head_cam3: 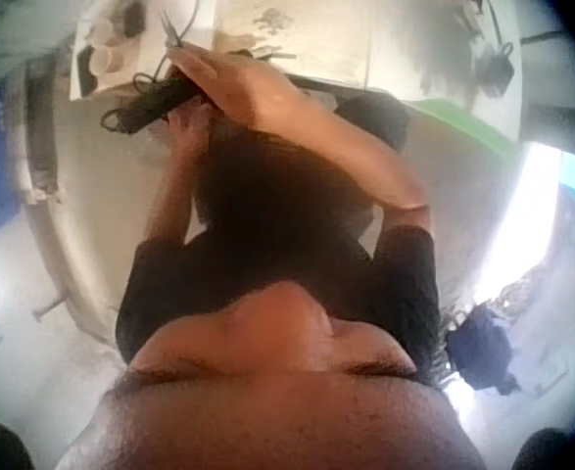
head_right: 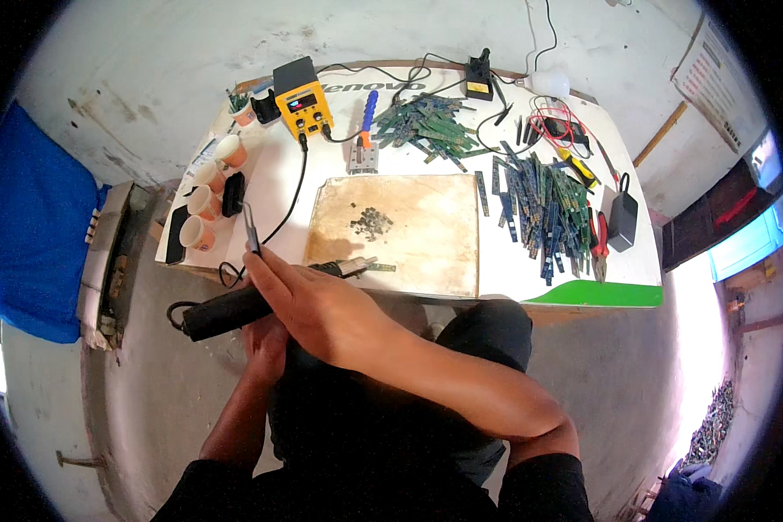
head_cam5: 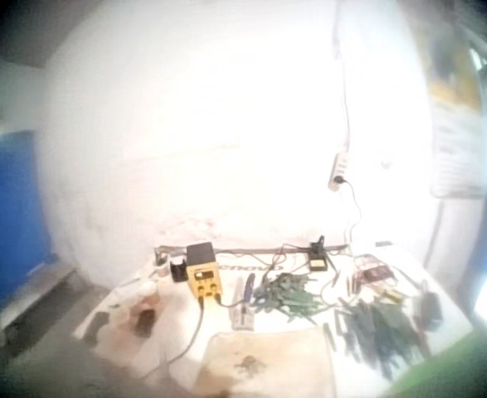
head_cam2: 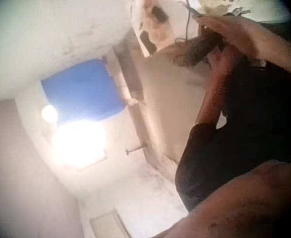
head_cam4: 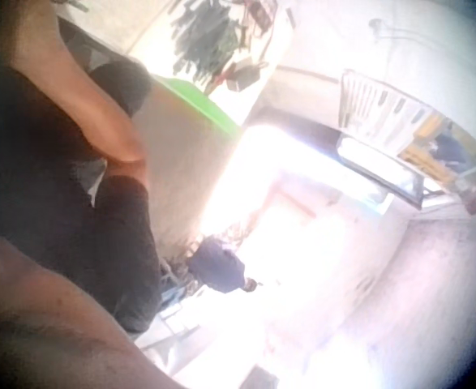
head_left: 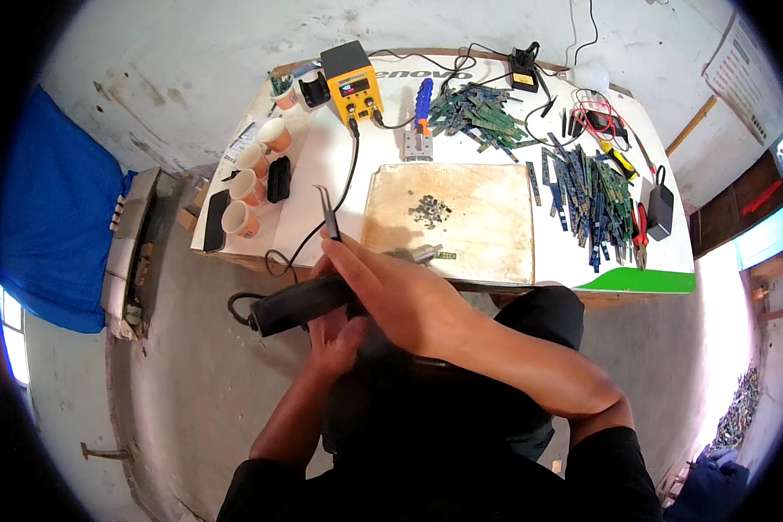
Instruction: The person uses a soldering iron to apply heat to a green circuit board held with tweezers. The person works on a cluttered workbench, repeatedly applying the iron to specific points on the board while manipulating the board's position.
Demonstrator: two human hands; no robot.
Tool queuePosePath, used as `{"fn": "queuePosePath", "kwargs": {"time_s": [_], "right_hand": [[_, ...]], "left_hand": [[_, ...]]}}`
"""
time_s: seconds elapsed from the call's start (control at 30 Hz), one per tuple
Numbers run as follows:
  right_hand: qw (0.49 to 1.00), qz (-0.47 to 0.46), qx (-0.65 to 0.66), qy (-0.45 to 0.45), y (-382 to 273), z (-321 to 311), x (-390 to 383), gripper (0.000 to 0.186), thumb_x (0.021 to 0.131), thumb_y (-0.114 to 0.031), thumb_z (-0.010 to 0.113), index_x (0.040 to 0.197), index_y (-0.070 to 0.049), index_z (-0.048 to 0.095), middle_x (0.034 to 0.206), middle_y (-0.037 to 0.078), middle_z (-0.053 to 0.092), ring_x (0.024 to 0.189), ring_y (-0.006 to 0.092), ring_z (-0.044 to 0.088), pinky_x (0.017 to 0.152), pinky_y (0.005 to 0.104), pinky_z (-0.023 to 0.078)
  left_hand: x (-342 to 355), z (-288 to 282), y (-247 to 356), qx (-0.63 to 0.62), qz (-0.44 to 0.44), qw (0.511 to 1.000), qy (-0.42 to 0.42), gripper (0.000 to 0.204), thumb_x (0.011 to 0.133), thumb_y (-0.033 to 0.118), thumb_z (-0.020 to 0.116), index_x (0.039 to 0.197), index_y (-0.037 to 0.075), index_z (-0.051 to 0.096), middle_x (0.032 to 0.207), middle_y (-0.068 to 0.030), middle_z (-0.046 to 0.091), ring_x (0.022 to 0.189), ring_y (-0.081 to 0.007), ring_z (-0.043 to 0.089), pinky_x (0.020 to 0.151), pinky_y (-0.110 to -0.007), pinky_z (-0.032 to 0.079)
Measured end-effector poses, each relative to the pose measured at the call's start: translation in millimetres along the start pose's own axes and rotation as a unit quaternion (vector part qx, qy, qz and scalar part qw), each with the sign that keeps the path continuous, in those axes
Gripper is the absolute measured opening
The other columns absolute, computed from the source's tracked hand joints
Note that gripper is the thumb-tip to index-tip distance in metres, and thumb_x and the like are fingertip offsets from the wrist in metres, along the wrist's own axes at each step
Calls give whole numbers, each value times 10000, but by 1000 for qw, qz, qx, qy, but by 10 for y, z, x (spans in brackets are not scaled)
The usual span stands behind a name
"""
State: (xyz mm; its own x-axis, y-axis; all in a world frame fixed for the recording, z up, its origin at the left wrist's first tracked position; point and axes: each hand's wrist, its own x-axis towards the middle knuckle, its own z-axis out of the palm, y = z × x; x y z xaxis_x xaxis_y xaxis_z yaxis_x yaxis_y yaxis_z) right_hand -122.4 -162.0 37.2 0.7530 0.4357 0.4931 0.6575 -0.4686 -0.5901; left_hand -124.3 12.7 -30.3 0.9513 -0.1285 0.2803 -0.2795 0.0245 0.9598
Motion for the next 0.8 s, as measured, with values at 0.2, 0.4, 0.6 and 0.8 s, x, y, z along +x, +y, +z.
{"fn": "queuePosePath", "kwargs": {"time_s": [0.2, 0.4, 0.6, 0.8], "right_hand": [[998, -2, 52, -25, 79, -134, 61, 708, 942, -40, 641, 1590, -51, 357, 1390, 210, 627, 1158, 414, 679, 954, 454, 569], [939, 109, 163, 282, 467, -602, -261, 261, 1041, 25, 601, 1299, 30, 643, 1152, 126, 774, 903, 149, 718, 836, 307, 592], [917, 253, 175, 254, 820, -472, -538, 202, 1000, -26, 721, 1190, 25, 770, 994, 70, 727, 891, 122, 656, 823, 245, 520], [902, 290, 208, 244, 805, -299, -566, 146, 973, 13, 733, 1112, 47, 764, 1052, 85, 714, 910, 109, 658, 795, 239, 525]], "left_hand": [[249, 72, -170, -20, 91, 992, 85, 414, 1005, 221, 696, 1353, 6, 633, 1224, -115, 700, 1098, -204, 648, 1042, -382, 491], [583, 190, 99, 23, 22, 989, 143, 163, 997, 147, 618, 973, 4, 692, 967, -64, 715, 823, -131, 626, 722, -267, 520], [612, 194, -99, 15, 52, 993, 108, 78, 981, 72, 651, 954, 0, 661, 907, -80, 699, 807, -137, 627, 800, -297, 516], [610, 247, -80, 21, 25, 990, 136, 164, 954, 149, 615, 918, -11, 626, 861, -126, 671, 824, -187, 605, 849, -374, 512]]}}
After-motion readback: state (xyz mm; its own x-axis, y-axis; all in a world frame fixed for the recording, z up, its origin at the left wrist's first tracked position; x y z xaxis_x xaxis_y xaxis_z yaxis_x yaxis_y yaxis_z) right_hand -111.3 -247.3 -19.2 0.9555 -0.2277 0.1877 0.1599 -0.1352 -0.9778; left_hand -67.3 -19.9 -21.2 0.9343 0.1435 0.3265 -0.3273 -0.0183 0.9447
